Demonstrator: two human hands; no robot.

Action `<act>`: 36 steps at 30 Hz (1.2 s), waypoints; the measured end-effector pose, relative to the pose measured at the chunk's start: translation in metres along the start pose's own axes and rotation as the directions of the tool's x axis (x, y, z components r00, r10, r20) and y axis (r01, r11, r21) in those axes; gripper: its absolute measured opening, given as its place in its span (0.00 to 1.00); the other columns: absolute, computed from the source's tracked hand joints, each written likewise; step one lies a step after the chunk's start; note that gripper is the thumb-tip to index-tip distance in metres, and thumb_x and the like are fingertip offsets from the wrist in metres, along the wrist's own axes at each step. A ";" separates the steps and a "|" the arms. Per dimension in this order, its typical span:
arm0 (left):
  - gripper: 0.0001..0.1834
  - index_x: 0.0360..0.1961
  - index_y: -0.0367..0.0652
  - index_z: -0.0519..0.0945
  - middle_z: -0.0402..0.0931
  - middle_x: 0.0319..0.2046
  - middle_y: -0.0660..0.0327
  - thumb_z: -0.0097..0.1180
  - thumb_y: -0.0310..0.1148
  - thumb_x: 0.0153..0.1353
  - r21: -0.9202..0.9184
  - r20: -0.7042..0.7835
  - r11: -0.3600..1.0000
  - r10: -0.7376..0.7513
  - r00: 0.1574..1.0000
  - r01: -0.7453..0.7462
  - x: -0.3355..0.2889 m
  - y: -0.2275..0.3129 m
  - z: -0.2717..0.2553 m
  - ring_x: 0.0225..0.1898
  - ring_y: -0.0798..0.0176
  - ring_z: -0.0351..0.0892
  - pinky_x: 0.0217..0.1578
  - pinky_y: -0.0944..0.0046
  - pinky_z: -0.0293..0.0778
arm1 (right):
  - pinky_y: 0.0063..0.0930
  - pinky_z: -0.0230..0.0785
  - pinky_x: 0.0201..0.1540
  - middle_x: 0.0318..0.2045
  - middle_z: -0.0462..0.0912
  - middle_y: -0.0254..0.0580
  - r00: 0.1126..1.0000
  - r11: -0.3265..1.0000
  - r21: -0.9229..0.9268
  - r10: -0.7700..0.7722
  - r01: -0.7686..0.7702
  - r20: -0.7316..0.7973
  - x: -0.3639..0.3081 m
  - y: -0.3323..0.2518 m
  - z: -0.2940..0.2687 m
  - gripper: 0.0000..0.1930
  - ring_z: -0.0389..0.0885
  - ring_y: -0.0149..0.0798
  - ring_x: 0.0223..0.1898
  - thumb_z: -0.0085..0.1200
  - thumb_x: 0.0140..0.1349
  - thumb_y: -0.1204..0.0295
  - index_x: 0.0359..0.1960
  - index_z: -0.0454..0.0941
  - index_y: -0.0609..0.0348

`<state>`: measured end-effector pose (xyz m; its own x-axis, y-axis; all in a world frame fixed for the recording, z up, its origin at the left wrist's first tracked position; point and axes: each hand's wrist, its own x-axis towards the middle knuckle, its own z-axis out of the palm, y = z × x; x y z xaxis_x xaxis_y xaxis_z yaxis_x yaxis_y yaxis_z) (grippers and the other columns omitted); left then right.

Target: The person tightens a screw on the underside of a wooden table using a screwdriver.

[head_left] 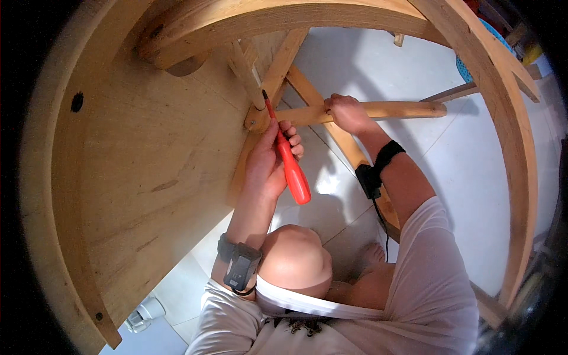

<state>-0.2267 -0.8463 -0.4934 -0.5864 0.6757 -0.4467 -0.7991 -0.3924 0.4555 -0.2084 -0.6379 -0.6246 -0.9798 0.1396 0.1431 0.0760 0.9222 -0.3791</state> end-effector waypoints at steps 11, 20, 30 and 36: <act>0.13 0.32 0.38 0.69 0.66 0.25 0.61 0.45 0.39 0.62 -0.026 -0.002 1.000 -0.014 1.000 0.014 0.001 -0.001 -0.001 0.26 0.66 0.64 0.25 0.69 0.64 | 0.39 0.67 0.41 0.33 0.75 0.50 0.992 0.994 -0.008 -0.108 0.107 -0.068 -0.001 0.008 0.008 0.09 0.74 0.51 0.38 0.42 0.50 0.76 0.30 0.75 0.61; 0.13 0.32 0.38 0.70 0.67 0.25 0.61 0.45 0.39 0.62 -0.002 -0.005 1.000 -0.010 1.000 0.010 0.002 -0.001 -0.005 0.26 0.66 0.64 0.25 0.69 0.64 | 0.40 0.70 0.41 0.33 0.77 0.50 0.995 0.998 -0.043 -0.050 0.047 -0.089 0.001 0.000 0.011 0.08 0.77 0.51 0.38 0.47 0.47 0.77 0.30 0.76 0.61; 0.13 0.32 0.37 0.70 0.67 0.26 0.61 0.45 0.39 0.62 -0.013 0.018 1.000 -0.024 1.000 0.024 0.001 -0.001 -0.003 0.26 0.66 0.64 0.25 0.69 0.64 | 0.42 0.68 0.39 0.29 0.77 0.51 0.942 0.983 0.098 0.176 -0.154 -0.285 0.004 -0.007 0.024 0.06 0.75 0.52 0.35 0.46 0.47 0.73 0.26 0.75 0.59; 0.13 0.33 0.37 0.70 0.67 0.26 0.61 0.44 0.39 0.62 -0.012 0.033 1.000 -0.022 0.999 0.022 0.002 -0.002 -0.002 0.26 0.66 0.64 0.25 0.69 0.64 | 0.41 0.68 0.38 0.27 0.77 0.52 0.940 0.949 0.241 0.256 -0.201 -0.224 0.006 -0.006 0.014 0.07 0.76 0.53 0.34 0.49 0.43 0.73 0.25 0.75 0.60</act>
<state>-0.2267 -0.8458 -0.4965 -0.5642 0.7043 -0.4309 -0.8135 -0.3849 0.4360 -0.2178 -0.6475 -0.6342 -0.8603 0.4486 0.2423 0.2248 0.7604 -0.6094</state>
